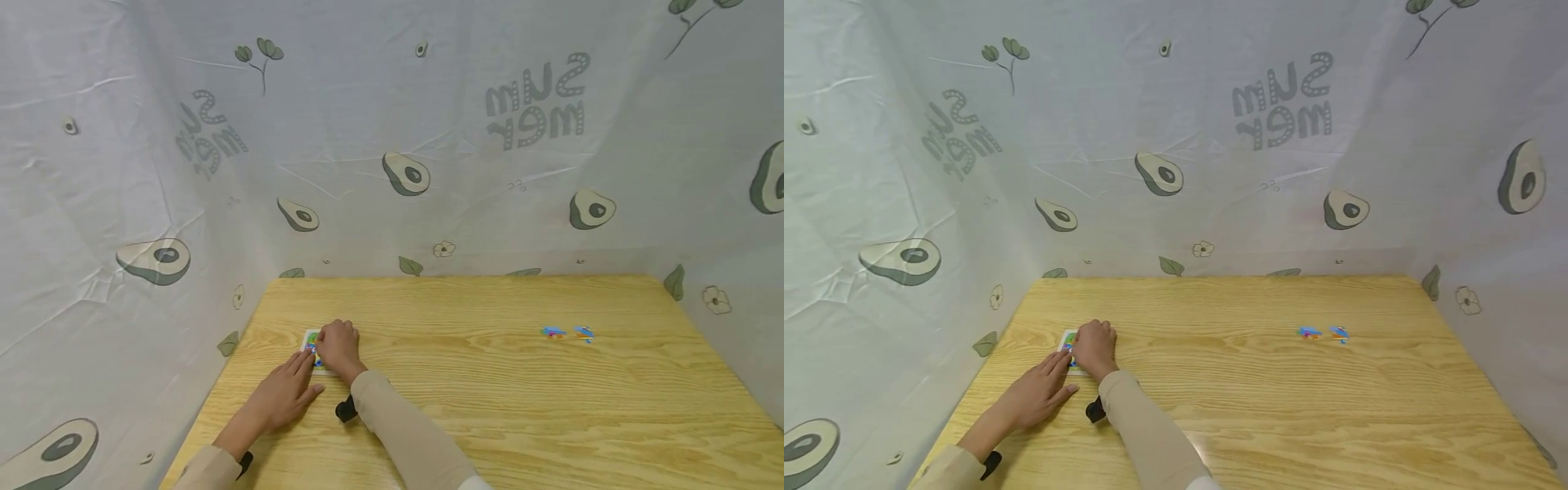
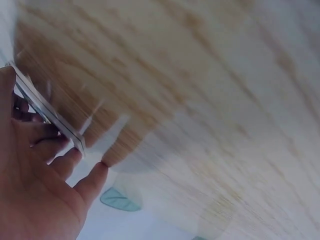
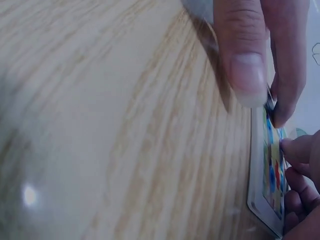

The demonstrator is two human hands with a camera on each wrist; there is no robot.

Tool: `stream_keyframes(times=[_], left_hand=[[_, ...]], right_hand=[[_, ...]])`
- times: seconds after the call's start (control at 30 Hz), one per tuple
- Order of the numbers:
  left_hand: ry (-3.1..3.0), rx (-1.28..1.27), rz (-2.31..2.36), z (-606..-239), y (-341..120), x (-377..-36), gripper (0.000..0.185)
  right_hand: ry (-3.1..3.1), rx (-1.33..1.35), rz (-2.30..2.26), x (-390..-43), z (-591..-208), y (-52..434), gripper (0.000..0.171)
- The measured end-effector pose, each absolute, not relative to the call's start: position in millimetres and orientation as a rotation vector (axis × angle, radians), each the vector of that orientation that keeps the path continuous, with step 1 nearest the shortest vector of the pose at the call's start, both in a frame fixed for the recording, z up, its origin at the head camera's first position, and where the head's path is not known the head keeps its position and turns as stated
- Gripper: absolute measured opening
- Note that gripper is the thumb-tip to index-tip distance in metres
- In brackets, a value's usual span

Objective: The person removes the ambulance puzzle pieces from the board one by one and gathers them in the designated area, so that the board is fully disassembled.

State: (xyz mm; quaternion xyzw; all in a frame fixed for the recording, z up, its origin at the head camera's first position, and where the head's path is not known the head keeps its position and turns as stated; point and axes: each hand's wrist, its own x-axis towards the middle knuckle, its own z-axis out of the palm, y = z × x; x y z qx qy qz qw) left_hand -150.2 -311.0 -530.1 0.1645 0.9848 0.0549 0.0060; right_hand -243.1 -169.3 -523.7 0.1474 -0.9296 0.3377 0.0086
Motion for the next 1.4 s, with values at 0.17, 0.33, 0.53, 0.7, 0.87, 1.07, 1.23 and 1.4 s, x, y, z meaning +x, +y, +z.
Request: stream_keyframes(times=[0.17,0.33,0.53,0.7,0.87,1.07,1.23,1.4], left_hand=[[3.067,0.506,0.157,-527.9,-309.8,-150.7,0.073],[3.035,0.499,0.166,-523.8,-308.9,-149.7,0.074],[3.032,0.509,0.145,-523.2,-309.1,-151.0,0.074],[3.025,0.527,0.129,-525.5,-309.1,-151.6,0.074],[3.032,0.518,0.12,-525.3,-308.7,-150.2,0.073],[3.035,0.527,0.08,-525.0,-306.9,-149.5,0.073],[3.019,0.511,0.09,-523.6,-305.6,-149.5,0.074],[3.018,0.496,0.098,-523.6,-305.2,-150.4,0.074]], right_hand=[[-2.854,0.441,1.118,-242.2,-525.2,-168.4,0.009],[-2.827,0.423,1.207,-243.5,-526.3,-168.8,0.008],[-2.806,0.403,1.247,-246.5,-526.1,-168.8,0.01],[-2.781,0.376,1.273,-246.2,-525.7,-166.9,0.014],[-2.679,0.373,1.521,-248.0,-522.5,-160.5,0.005],[-2.597,0.451,1.669,-260.4,-521.2,-147.2,0.014],[-2.54,0.462,1.812,-268.4,-516.6,-132.8,0.016],[-2.502,0.519,1.935,-273.1,-509.5,-117.4,0.018]])
